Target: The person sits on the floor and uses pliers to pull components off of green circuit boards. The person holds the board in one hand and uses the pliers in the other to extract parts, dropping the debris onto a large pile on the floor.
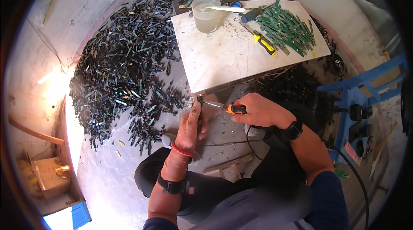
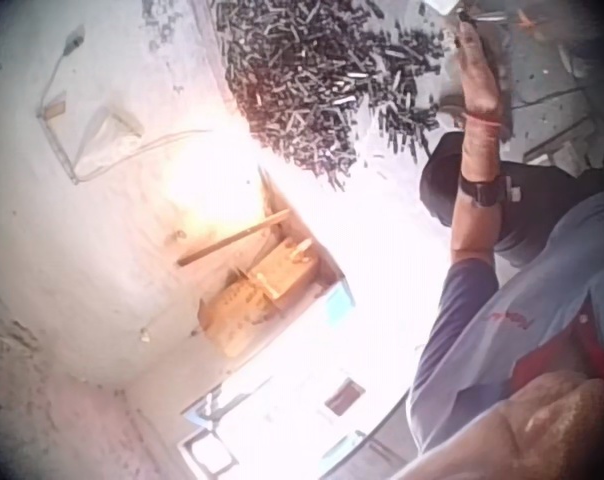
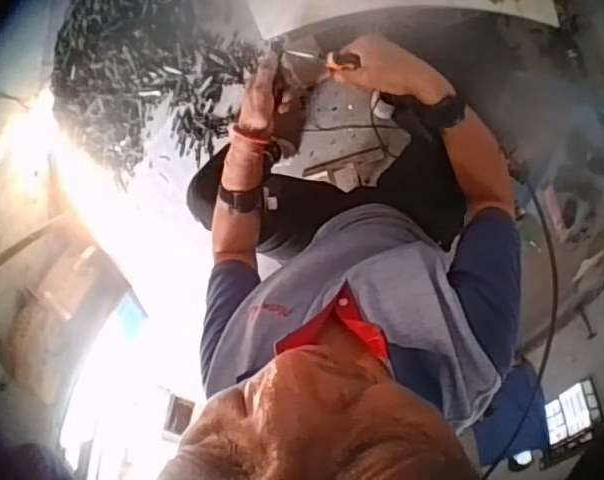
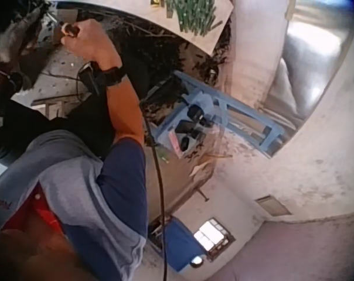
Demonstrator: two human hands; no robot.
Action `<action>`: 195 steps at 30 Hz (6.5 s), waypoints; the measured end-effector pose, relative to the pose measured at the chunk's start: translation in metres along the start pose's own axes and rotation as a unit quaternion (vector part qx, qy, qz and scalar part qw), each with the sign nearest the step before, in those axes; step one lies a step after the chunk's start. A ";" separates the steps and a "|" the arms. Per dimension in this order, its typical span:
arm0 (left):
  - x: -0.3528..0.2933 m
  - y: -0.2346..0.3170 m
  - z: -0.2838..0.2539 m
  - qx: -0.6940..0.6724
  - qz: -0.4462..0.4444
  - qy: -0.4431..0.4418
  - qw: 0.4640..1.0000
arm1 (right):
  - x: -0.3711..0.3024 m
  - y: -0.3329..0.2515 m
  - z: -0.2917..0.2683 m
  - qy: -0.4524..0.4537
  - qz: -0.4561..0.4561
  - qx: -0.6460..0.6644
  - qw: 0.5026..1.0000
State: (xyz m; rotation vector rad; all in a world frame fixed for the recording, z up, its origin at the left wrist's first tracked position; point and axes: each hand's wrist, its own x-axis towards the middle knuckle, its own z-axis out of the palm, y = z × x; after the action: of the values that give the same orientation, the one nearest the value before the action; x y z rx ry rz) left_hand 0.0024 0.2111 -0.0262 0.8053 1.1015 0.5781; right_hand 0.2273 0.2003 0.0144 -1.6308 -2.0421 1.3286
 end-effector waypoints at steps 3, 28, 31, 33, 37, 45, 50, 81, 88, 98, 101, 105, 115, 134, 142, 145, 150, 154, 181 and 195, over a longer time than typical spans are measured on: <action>0.006 -0.002 -0.005 0.113 0.058 0.024 0.992 | -0.005 0.000 0.001 0.042 0.003 -0.051 0.998; 0.013 0.007 -0.009 -0.263 -0.096 -0.250 0.927 | -0.010 0.014 0.012 -0.213 0.073 0.544 0.809; 0.013 0.007 -0.010 -0.283 -0.089 -0.264 0.918 | -0.010 0.008 0.018 -0.224 0.038 0.588 0.777; 0.012 0.009 -0.008 -0.285 -0.076 -0.255 0.921 | -0.007 0.008 0.026 -0.233 0.038 0.619 0.749; 0.012 0.010 -0.005 -0.324 -0.048 -0.262 0.908 | -0.003 -0.004 0.035 -0.237 0.047 0.658 0.713; 0.011 0.010 -0.012 -0.365 -0.027 -0.280 0.887 | 0.006 -0.017 0.050 -0.251 0.017 0.695 0.673; 0.005 0.015 -0.012 -0.347 -0.007 -0.236 0.907 | 0.006 -0.027 0.044 -0.238 0.018 0.666 0.707; 0.034 -0.010 0.011 -0.150 -0.116 -0.022 0.982 | -0.015 0.015 0.018 0.104 -0.082 -0.208 0.969; 0.022 -0.009 0.010 -0.151 -0.101 -0.051 0.982 | -0.015 0.009 0.015 -0.037 -0.018 -0.039 0.998; 0.032 -0.017 0.009 -0.090 -0.077 0.020 0.993 | -0.017 0.006 0.017 0.014 -0.016 -0.048 0.999; 0.040 -0.031 0.000 0.072 -0.018 0.027 0.997 | -0.018 0.011 0.018 0.060 -0.029 -0.150 0.986; 0.041 -0.038 -0.004 0.175 0.026 0.046 0.983 | -0.021 0.017 0.028 0.082 -0.050 -0.212 0.973; 0.043 -0.048 -0.005 0.332 0.148 0.015 0.931 | -0.021 0.021 0.043 0.026 -0.051 -0.223 0.973; 0.007 0.002 -0.001 -0.043 0.030 -0.173 0.983 | -0.025 0.015 0.046 -0.357 0.111 0.532 0.760; 0.019 0.001 -0.003 -0.300 -0.008 -0.177 0.937 | -0.007 0.012 0.022 -0.264 0.033 0.280 0.922; 0.018 0.011 -0.012 -0.361 -0.017 -0.194 0.912 | -0.014 0.006 0.005 -0.242 0.008 0.289 0.926; 0.015 0.002 -0.002 -0.346 0.000 -0.222 0.912 | -0.013 0.019 0.003 -0.245 -0.049 0.315 0.916; 0.022 0.000 -0.007 -0.330 -0.006 -0.183 0.926 | -0.015 0.013 -0.001 -0.273 -0.065 0.290 0.915; 0.027 -0.009 0.006 -0.136 -0.017 0.013 0.990 | -0.022 0.000 0.039 0.178 -0.114 -0.339 0.917; 0.026 -0.010 0.008 -0.125 -0.022 0.034 0.991 | -0.019 -0.004 0.041 0.219 -0.129 -0.428 0.867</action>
State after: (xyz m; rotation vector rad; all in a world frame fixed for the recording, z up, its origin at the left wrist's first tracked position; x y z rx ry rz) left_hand 0.0196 0.2226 -0.0471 0.5465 1.0819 0.6947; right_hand 0.2057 0.1629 0.0007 -1.6135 -2.5432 -0.1209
